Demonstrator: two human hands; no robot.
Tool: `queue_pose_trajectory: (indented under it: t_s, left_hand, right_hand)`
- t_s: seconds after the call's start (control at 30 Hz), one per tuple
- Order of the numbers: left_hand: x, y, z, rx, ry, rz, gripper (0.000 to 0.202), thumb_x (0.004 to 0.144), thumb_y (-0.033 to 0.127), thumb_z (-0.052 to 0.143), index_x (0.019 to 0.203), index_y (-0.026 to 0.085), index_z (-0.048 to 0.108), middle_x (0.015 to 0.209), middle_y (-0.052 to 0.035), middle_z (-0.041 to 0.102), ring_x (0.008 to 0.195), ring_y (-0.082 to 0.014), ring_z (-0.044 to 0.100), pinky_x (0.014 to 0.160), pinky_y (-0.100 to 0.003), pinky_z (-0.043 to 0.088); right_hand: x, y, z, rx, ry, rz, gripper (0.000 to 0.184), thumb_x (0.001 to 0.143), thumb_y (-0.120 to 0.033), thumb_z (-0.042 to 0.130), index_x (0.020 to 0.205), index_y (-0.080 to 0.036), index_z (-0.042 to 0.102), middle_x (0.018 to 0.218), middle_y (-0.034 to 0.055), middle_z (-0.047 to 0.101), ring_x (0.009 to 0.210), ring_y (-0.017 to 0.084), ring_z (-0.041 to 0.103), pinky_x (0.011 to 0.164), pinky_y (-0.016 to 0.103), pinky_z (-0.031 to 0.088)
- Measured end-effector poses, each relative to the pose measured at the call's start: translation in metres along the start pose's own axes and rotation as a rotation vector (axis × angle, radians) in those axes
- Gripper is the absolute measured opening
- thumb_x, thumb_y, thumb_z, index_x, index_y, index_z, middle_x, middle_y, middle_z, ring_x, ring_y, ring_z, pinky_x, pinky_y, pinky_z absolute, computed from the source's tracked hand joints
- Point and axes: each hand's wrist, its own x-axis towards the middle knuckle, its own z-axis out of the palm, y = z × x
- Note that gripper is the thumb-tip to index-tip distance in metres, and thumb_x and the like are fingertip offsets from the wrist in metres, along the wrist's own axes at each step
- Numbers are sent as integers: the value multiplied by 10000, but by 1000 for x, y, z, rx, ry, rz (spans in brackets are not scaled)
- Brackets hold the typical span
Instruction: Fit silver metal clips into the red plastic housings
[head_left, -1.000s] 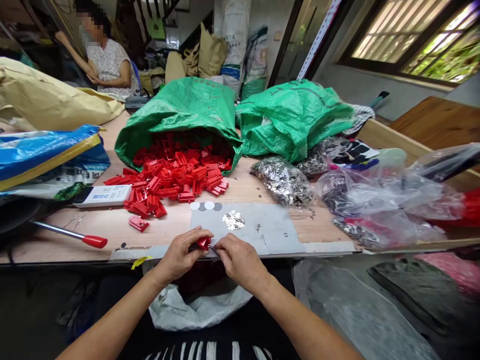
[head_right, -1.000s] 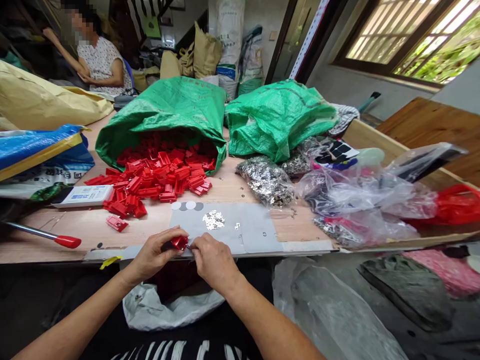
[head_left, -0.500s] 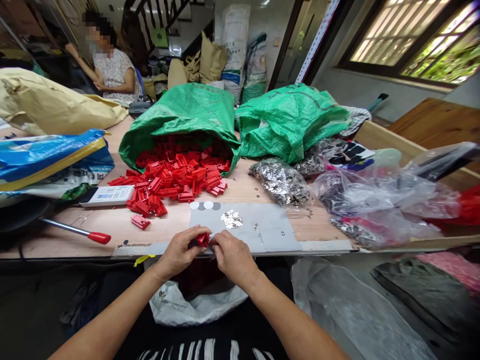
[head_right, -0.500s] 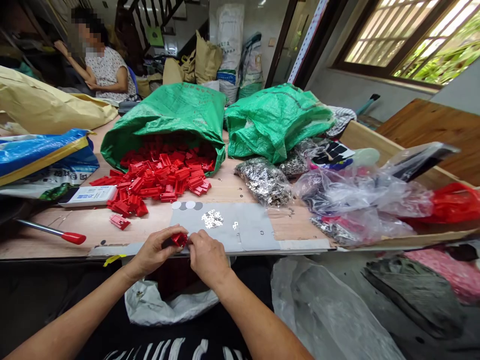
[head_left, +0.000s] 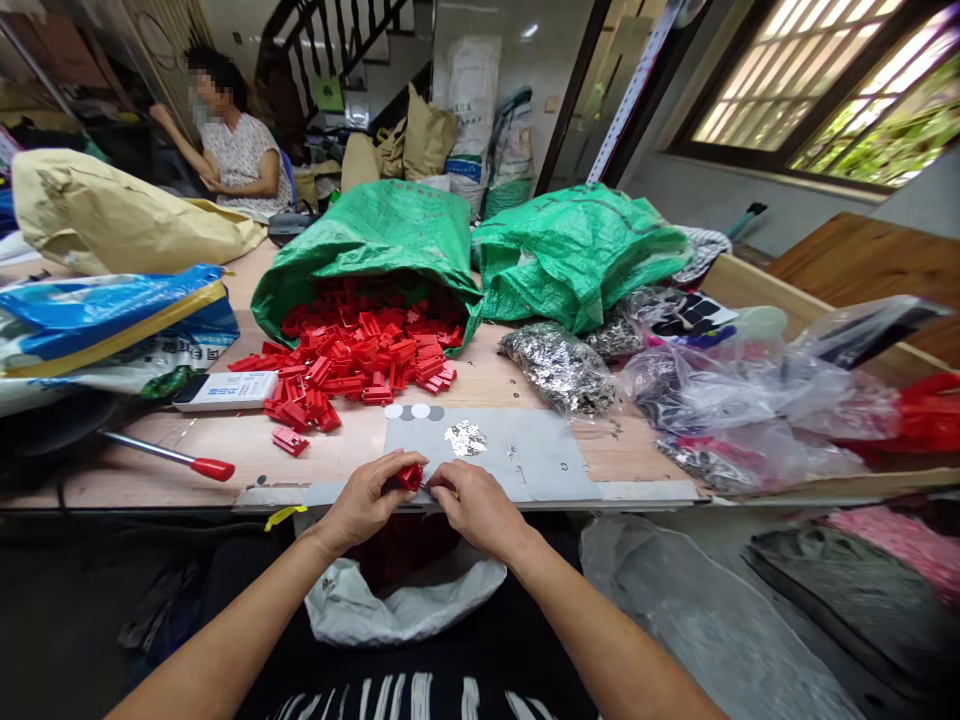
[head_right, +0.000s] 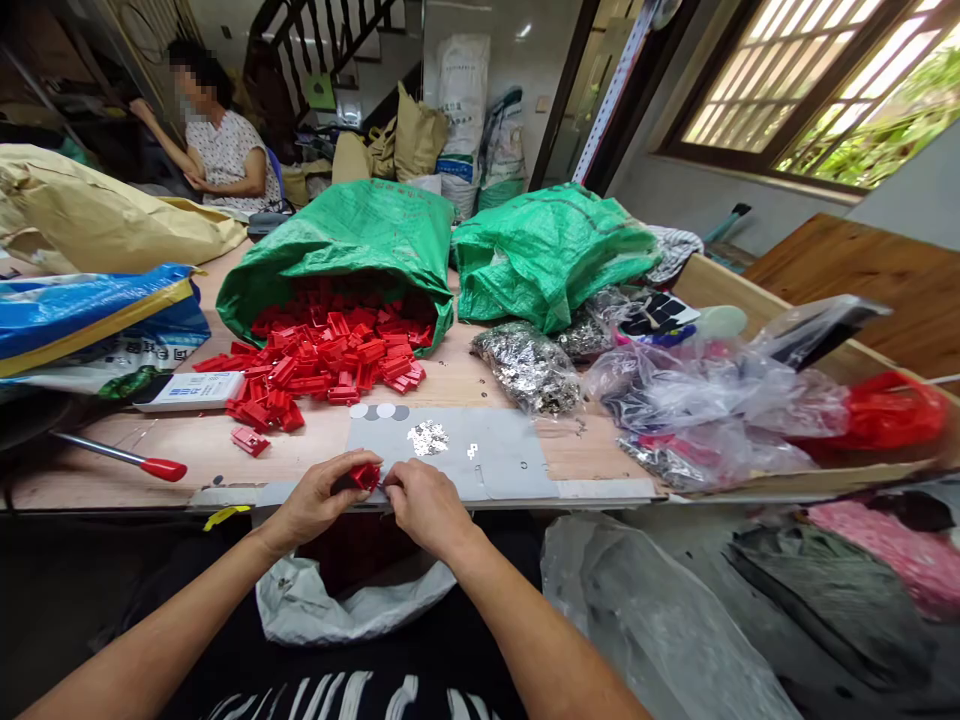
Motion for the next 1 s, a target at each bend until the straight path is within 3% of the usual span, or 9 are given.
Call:
queue_pose_trajectory:
  t_s: [0.23, 0.5, 0.7, 1.0]
  left_hand:
    - [0, 0, 4, 10, 48, 8, 368, 785, 121, 574, 1136, 230, 588, 1094, -33, 673, 1033, -174, 600, 936, -313, 446]
    - [2, 2, -5, -85, -35, -49, 333, 750, 152, 596, 1077, 214, 603, 1019, -30, 673, 954, -179, 601, 898, -319, 450]
    - [3, 6, -7, -142, -53, -69, 363, 739, 125, 597, 1089, 219, 607, 1039, -38, 671, 963, -188, 598, 901, -314, 439]
    - [4, 5, -1, -101, -11, 3, 457, 724, 54, 579, 1135, 249, 610, 1059, -39, 673, 997, -196, 595, 923, -318, 427]
  right_hand:
    - [-3, -3, 7, -71, 46, 12, 139, 870, -189, 489, 916, -212, 617, 894, 28, 612, 823, 154, 573, 701, 248, 366]
    - [-2, 4, 4, 89, 36, -40, 99, 849, -195, 539, 896, -210, 625, 874, 11, 656, 819, 138, 579, 693, 223, 378]
    - [0, -5, 3, -1, 6, 10, 83, 849, -214, 545, 890, -208, 617, 872, 20, 643, 825, 154, 576, 680, 240, 353]
    - [3, -13, 12, -85, 38, 49, 120, 858, -173, 492, 919, -204, 591, 893, 35, 627, 822, 170, 575, 671, 262, 349]
